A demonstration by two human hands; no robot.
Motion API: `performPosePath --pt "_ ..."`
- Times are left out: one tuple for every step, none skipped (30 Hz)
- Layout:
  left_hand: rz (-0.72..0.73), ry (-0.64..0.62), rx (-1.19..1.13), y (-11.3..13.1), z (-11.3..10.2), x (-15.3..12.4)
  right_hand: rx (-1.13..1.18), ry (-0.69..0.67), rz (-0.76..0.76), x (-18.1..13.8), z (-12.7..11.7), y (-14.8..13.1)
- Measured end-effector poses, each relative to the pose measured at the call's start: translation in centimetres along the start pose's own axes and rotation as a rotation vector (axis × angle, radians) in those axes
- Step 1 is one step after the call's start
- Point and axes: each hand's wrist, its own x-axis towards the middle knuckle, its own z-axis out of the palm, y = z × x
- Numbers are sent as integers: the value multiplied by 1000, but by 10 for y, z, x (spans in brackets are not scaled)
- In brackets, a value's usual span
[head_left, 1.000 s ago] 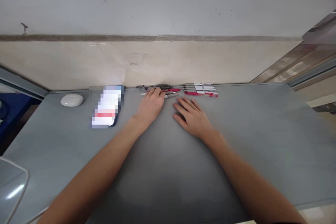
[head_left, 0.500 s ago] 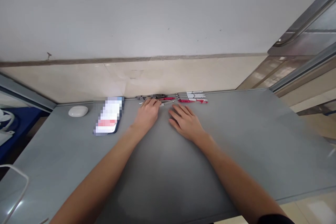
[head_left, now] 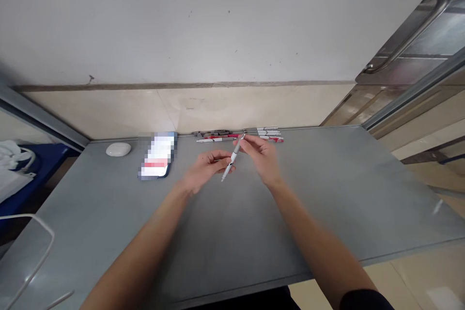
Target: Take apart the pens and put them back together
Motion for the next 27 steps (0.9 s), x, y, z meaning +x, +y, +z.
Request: performPosePath --pt "7 -4 -7 -2 1 0 49 19 10 -1 3 2" --pt "16 -4 -10 -4 2 0 94 41 19 -1 6 4" --pt "23 -7 -11 -5 3 0 140 64 29 -1 8 6" --pt "27 -9 -17 -6 3 1 190 86 40 -1 11 9" --pt "28 -23 -21 -7 3 2 244 109 52 0 13 12" --pt "22 -42 -35 -8 2 4 296 133 66 1 15 15" --pt "13 -59 -53 -9 1 5 343 152 82 2 17 18" --pt "2 -78 -71 -10 1 7 382 171 99 2 18 21" --pt "-8 -96 -91 -11 0 8 414 185 118 3 19 24" --pt "-17 -111 -112 -12 -1 9 439 194 135 4 20 27" --pt "-28 -128 -132 -14 -2 10 459 199 149 4 20 30" --pt "-37 -143 -152 -16 -2 10 473 200 161 4 20 33" --pt "-46 -157 -170 -18 -2 10 481 198 171 5 19 35" --pt "-54 -169 -186 -19 -2 11 486 197 180 5 19 37" --pt "-60 -179 -198 -21 -2 11 488 198 187 5 19 39" --pt "-63 -188 -207 -22 -2 11 488 200 194 5 18 41" --pt "-64 -194 -216 -23 -2 11 487 206 198 5 18 42" --pt "-65 -198 -227 -23 -2 11 484 212 199 4 18 43" --pt "-69 -204 -238 -23 -2 11 480 216 198 4 18 44" --pt "-73 -212 -250 -24 -2 11 476 217 196 4 18 44" --pt "-76 -223 -264 -24 -2 11 472 217 193 4 18 44" --pt "-78 -237 -276 -24 -2 11 470 215 191 3 18 44" --pt "-80 -251 -288 -25 -2 11 472 209 189 3 18 44" --pt "-84 -260 -298 -25 -2 11 475 200 186 3 18 43" --pt "-88 -258 -306 -26 -1 12 478 194 183 2 18 43" --pt "-94 -244 -312 -27 -1 12 479 190 179 2 18 43" --pt "-99 -221 -313 -28 0 13 478 193 174 3 18 43"
